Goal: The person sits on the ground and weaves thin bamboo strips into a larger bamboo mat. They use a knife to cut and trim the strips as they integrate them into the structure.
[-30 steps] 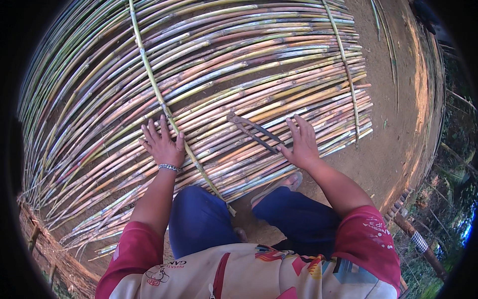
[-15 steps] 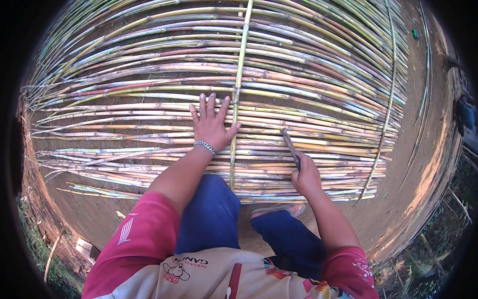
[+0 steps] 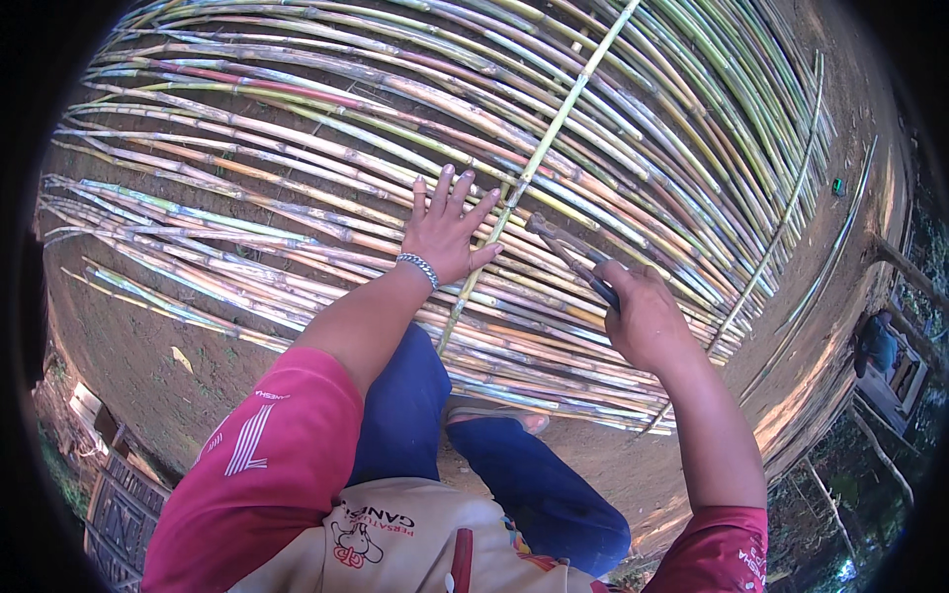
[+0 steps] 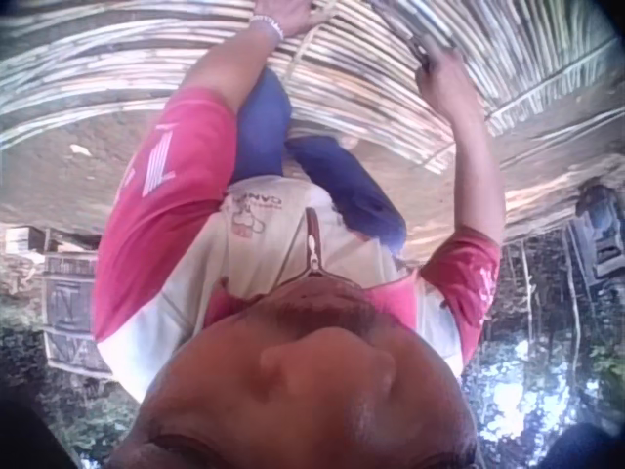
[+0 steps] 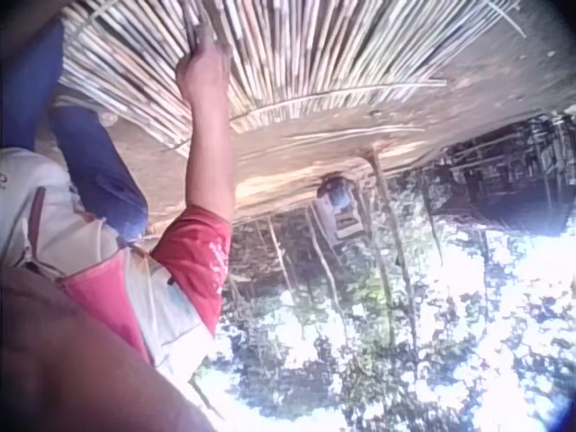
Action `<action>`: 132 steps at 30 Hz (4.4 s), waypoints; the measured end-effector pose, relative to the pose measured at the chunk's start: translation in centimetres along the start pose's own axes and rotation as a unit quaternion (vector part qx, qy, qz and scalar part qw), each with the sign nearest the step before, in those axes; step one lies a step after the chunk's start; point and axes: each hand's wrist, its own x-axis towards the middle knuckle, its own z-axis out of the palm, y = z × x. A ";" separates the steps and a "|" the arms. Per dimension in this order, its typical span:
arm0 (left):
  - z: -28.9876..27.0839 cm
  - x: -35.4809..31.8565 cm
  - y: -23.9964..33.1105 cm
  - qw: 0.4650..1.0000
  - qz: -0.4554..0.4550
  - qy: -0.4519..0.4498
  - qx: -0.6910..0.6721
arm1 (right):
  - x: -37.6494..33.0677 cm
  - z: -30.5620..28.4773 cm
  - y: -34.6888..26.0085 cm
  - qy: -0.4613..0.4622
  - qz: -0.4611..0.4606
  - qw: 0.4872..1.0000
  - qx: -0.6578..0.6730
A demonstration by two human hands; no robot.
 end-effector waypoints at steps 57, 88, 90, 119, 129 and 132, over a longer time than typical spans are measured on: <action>-1.6 0.0 -0.3 0.997 -0.008 -0.051 -0.053 | 14.0 -5.0 -0.9 -0.074 -0.081 0.875 -0.472; 1.7 2.3 4.5 0.965 -0.154 0.110 -0.184 | 4.4 2.2 -0.3 -0.297 0.259 0.569 0.722; 1.7 2.3 4.4 0.963 -0.152 0.119 -0.188 | 3.7 1.8 -1.2 -0.264 0.259 0.630 0.683; 0.9 -1.3 5.5 0.466 -0.249 -0.215 -0.821 | 2.4 20.4 -8.1 0.031 0.175 0.721 0.669; 1.0 -0.3 9.2 0.389 -0.266 -0.113 -0.875 | -1.4 15.0 -7.0 0.044 0.175 0.963 0.199; -0.4 0.7 12.2 0.387 -0.339 -0.022 -0.857 | -1.6 14.3 -8.0 0.107 0.209 0.969 0.075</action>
